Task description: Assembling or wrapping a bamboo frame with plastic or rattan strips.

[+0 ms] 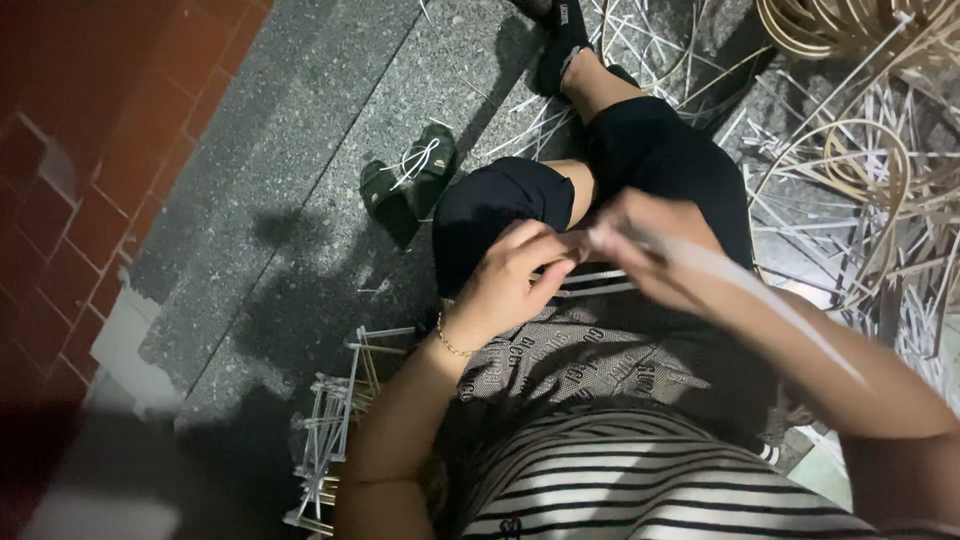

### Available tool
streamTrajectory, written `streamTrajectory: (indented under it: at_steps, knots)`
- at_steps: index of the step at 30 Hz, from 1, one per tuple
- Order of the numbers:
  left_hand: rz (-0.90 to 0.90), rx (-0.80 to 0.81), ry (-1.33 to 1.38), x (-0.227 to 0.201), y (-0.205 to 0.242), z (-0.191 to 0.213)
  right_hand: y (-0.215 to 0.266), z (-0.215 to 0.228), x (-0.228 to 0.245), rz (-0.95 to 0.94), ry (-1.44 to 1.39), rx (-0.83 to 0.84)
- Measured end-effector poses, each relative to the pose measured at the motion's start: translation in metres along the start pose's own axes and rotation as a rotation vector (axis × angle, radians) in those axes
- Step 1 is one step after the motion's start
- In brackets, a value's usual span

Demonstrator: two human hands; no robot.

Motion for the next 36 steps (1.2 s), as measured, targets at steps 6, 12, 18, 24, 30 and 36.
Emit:
streamTrajectory:
  at_steps: [6, 12, 18, 24, 30, 36]
  knots:
    - [-0.059, -0.006, -0.067, -0.013, 0.014, -0.001, 0.0, -0.041, -0.093, -0.576, -0.201, 0.289]
    - [0.01, 0.038, -0.005, -0.01, 0.021, -0.005, 0.038, -0.076, -0.131, -0.829, -0.358, 0.735]
    - [0.196, 0.15, 0.11, 0.003, 0.0, 0.0, 0.033, -0.02, -0.085, -0.541, 0.237, 0.506]
    - [0.421, 0.261, 0.272, 0.028, 0.0, -0.023, 0.042, -0.013, 0.008, 0.489, 0.366, 0.141]
    - [0.462, 0.245, 0.285, 0.023, 0.003, -0.022, 0.052, -0.015, 0.041, 0.629, 0.237, 0.012]
    - [0.412, 0.23, 0.306, 0.023, 0.018, -0.025, 0.041, -0.01, -0.001, -0.234, -0.112, 0.006]
Point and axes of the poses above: each hand's wrist, its own y-axis away from the middle knuckle, its own z-axis out of the back of the hand, x = y × z, the point moved 5 cm from there along -y, towards the middle knuckle, and after that the axes turned 7 degrees about -x, right-handed, at the moved point
